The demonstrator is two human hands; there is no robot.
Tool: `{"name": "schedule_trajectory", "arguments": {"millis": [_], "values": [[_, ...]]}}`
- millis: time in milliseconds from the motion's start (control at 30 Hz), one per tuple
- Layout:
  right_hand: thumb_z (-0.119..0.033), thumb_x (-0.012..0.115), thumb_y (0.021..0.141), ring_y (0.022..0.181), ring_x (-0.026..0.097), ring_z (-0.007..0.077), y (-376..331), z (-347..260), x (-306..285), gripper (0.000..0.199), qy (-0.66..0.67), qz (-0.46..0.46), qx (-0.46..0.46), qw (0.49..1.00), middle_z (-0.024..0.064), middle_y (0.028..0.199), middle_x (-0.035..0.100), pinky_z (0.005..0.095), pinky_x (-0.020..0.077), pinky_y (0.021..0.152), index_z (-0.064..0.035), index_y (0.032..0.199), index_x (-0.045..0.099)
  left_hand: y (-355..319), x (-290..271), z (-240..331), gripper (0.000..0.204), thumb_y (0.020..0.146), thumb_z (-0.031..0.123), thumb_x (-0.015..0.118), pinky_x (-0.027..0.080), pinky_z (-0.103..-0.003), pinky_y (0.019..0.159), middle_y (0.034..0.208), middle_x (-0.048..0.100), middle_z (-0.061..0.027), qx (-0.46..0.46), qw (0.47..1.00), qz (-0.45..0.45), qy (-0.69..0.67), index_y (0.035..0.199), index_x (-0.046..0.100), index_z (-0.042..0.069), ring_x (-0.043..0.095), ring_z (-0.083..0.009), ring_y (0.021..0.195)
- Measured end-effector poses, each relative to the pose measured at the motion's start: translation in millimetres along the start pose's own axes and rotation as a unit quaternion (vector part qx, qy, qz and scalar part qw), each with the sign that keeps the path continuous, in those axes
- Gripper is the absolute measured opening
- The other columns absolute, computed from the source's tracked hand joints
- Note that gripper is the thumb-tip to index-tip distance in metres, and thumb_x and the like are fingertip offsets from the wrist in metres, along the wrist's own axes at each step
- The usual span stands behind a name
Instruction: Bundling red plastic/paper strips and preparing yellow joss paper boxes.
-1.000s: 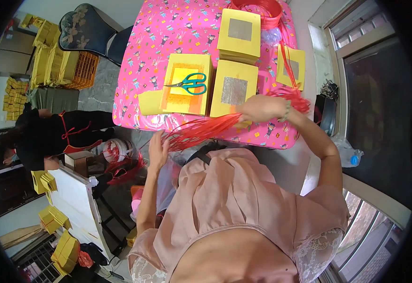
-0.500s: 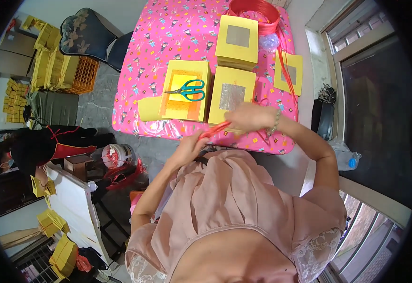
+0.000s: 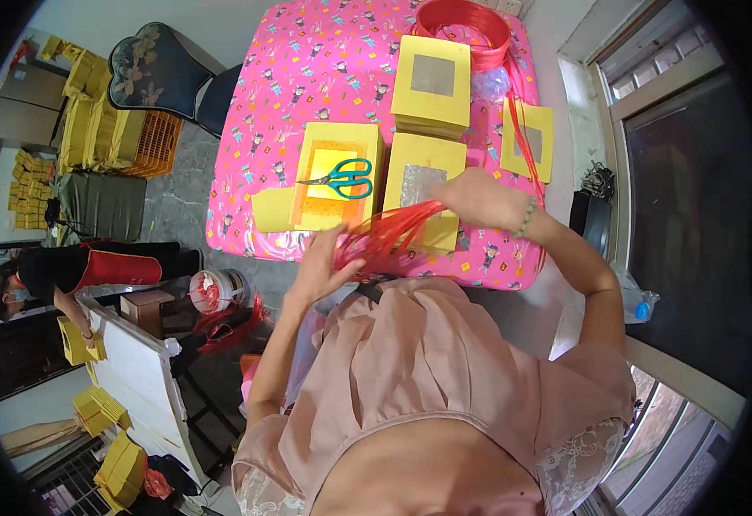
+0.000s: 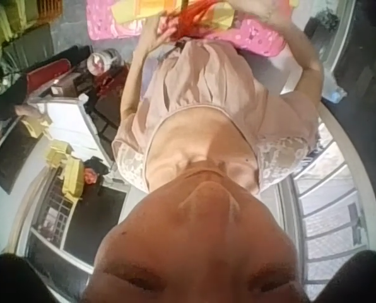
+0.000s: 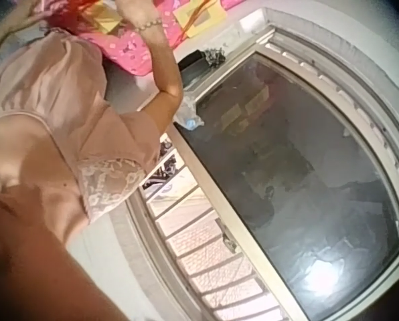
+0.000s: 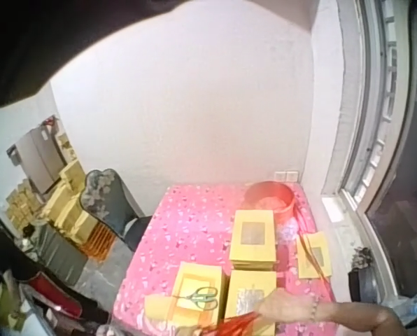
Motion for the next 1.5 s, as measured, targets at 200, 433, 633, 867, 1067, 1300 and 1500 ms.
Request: {"name": "schedule_trajectory", "arguments": {"millis": [200, 433, 633, 867, 1067, 1300, 1500], "values": [[-0.01, 0.054, 0.074, 0.066, 0.06, 0.0317, 21, -46, -14, 0.011, -0.013, 0.077, -0.081, 0.994, 0.0134, 0.066, 0.058, 0.0411, 0.0467, 0.059, -0.001, 0.079, 0.051, 83, 13, 63, 0.048, 0.087, 0.026, 0.059, 0.041, -0.035, 0.084, 0.102, 0.057, -0.0153, 0.005, 0.981, -0.069, -0.181, 0.123, 0.041, 0.0, 0.055, -0.0241, 0.096], [-0.018, 0.058, 0.08, 0.076, 0.059, 0.0293, 15, -21, -50, 0.017, 0.028, 0.122, -0.065, 0.99, 0.0137, 0.077, 0.058, 0.0392, 0.0452, 0.064, -0.0021, 0.083, 0.052, 85, 21, 66, 0.025, 0.095, 0.024, 0.046, 0.039, -0.029, 0.058, 0.068, 0.05, -0.003, -0.123, 0.9, -0.196, -0.371, 0.098, 0.054, 0.0, 0.047, -0.0116, 0.064], [-0.02, 0.061, 0.082, 0.08, 0.057, 0.0309, 2, 36, -68, 0.021, 0.084, 0.258, 0.011, 0.962, 0.0133, 0.085, 0.057, 0.039, 0.046, 0.068, -0.001, 0.089, 0.058, 87, 19, 43, 0.022, 0.095, 0.022, 0.043, 0.03, -0.023, 0.051, 0.061, 0.036, 0.0039, -0.138, 0.89, -0.08, -0.427, 0.091, 0.056, 0.005, 0.035, -0.0059, 0.056], [-0.004, 0.056, 0.086, 0.084, 0.058, 0.0168, 15, 21, -46, 0.014, 0.474, 0.423, 0.129, 0.761, 0.0083, 0.095, 0.053, 0.0259, 0.0507, 0.072, 0.0041, 0.097, 0.06, 113, 7, 63, 0.021, 0.097, 0.018, 0.038, 0.026, -0.019, 0.048, 0.065, 0.035, 0.007, -0.08, 0.901, 0.139, -0.402, 0.105, 0.051, 0.003, 0.031, -0.0021, 0.054], [-0.005, 0.054, 0.088, 0.096, 0.053, 0.0145, 24, 8, -33, 0.017, 0.519, 0.478, 0.117, 0.699, 0.0072, 0.106, 0.048, 0.024, 0.0474, 0.077, 0.005, 0.099, 0.062, 121, 17, 61, 0.028, 0.088, 0.0, 0.039, 0.041, -0.03, 0.058, 0.071, 0.048, -0.0073, -0.101, 0.904, 0.161, -0.383, 0.116, 0.043, 0.001, 0.049, -0.0154, 0.064], [-0.007, 0.05, 0.091, 0.105, 0.05, 0.0183, 31, -5, -30, 0.021, 0.53, 0.493, 0.059, 0.687, 0.0092, 0.111, 0.051, 0.0291, 0.0421, 0.087, 0.0031, 0.107, 0.058, 117, 5, 70, 0.035, 0.086, -0.001, 0.039, 0.04, -0.03, 0.081, 0.11, 0.048, -0.0131, -0.006, 0.913, 0.271, -0.305, 0.12, 0.045, 0.001, 0.051, -0.0235, 0.097], [-0.062, 0.037, 0.087, 0.109, 0.05, 0.0232, 31, -51, -34, 0.078, 0.543, 0.314, -0.067, 0.776, 0.0187, 0.114, 0.05, 0.0336, 0.0401, 0.09, 0.0023, 0.129, 0.03, 102, -52, 94, 0.023, 0.098, 0.024, 0.04, 0.038, -0.028, 0.067, 0.072, 0.042, -0.0006, 0.02, 0.713, 0.327, -0.62, 0.081, 0.043, 0.008, 0.042, -0.0132, 0.067]]}}
Point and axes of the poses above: each hand's wrist, its own y-axis towards the middle knuckle, its own x-axis out of the palm, z = x × y, the point moved 7 cm from there along y, towards the middle knuckle
